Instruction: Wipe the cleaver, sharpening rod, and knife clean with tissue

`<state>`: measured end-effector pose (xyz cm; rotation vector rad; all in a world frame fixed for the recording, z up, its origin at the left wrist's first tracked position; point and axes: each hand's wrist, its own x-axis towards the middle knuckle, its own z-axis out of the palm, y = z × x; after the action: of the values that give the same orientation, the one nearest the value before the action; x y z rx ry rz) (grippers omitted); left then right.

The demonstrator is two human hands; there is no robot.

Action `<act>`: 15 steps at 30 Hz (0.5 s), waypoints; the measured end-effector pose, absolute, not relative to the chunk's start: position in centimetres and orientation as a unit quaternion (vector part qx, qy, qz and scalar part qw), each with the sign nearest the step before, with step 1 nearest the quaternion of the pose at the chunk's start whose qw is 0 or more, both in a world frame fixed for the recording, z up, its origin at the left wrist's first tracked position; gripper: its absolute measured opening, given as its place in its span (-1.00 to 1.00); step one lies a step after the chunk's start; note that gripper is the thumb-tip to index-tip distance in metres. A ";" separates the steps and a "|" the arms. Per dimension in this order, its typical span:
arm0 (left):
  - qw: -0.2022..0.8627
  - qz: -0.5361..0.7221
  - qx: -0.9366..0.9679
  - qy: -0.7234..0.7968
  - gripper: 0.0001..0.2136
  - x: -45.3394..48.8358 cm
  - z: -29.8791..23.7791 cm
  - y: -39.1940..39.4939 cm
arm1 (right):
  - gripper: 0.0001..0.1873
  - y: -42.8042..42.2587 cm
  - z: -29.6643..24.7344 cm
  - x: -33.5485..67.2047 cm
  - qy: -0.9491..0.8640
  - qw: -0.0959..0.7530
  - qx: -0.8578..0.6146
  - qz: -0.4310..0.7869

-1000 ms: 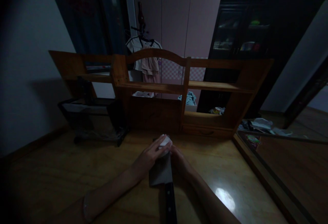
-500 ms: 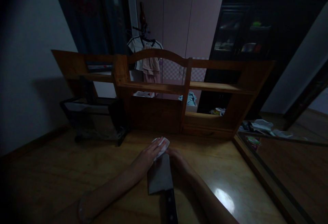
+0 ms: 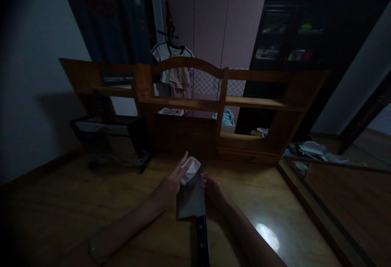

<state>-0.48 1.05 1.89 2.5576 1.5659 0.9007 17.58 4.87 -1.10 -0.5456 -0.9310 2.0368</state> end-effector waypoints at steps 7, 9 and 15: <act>0.033 0.230 0.910 0.344 -0.31 0.4 1.8 1.9 | -0.66 4.2 -0.1 17.5 -0.344 0.421 -0.214 0.812; 0.035 0.215 0.918 0.330 -0.34 0.3 1.4 2.1 | -0.61 4.2 0.1 17.7 -0.345 0.426 -0.219 0.807; 0.027 0.231 0.901 0.366 -0.30 0.3 0.8 2.2 | -0.63 4.9 -0.8 17.7 -0.366 0.445 -0.232 0.784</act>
<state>0.33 2.19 0.82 2.7838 1.1309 0.7122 17.73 4.87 -0.78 -0.5748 -0.9065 1.9413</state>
